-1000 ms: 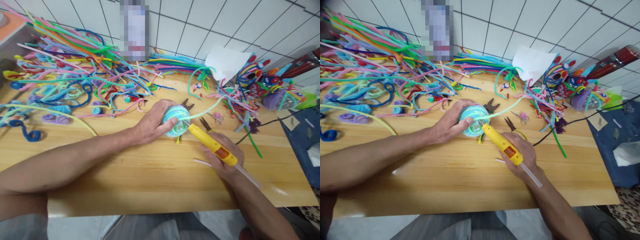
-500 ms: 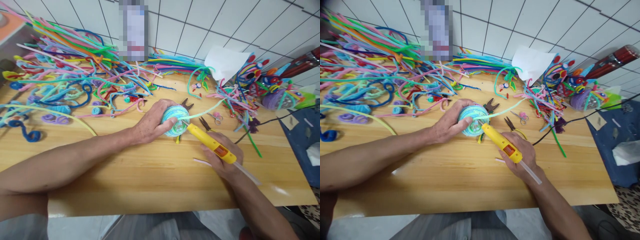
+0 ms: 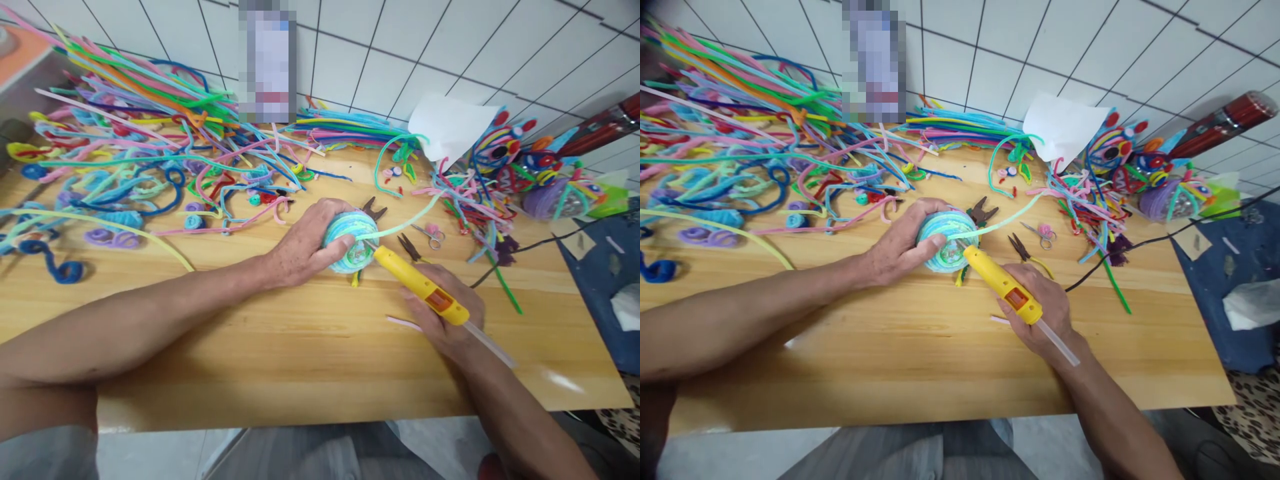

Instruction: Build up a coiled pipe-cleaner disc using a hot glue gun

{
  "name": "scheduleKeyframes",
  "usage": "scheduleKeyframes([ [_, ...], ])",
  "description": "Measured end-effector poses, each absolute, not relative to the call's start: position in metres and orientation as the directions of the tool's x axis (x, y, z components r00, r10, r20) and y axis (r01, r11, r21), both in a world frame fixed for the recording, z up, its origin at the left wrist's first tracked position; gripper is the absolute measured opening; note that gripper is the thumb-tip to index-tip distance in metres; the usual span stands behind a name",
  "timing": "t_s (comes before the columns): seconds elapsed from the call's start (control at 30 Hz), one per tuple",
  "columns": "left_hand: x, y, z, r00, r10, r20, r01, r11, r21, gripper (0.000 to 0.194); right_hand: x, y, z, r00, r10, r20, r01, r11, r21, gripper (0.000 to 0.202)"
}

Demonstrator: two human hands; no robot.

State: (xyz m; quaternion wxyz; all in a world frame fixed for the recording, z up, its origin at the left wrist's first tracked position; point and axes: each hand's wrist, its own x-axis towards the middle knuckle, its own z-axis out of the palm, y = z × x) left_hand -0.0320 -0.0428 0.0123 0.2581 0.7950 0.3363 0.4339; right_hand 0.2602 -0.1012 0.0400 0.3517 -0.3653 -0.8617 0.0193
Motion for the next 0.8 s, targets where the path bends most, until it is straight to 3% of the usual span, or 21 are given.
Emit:
scheduleKeyframes([
  [0.43,-0.032,-0.042,0.010,0.390,0.757,0.525,0.303,-0.644,0.703,0.042,0.259,-0.102,0.032,-0.452,0.678,0.580,0.624,0.705,-0.337,0.035],
  [0.8,-0.032,-0.043,0.010,0.381,0.770,0.512,0.302,-0.627,0.718,0.042,0.262,-0.102,0.042,-0.498,0.640,0.585,0.642,0.726,-0.248,0.035],
])
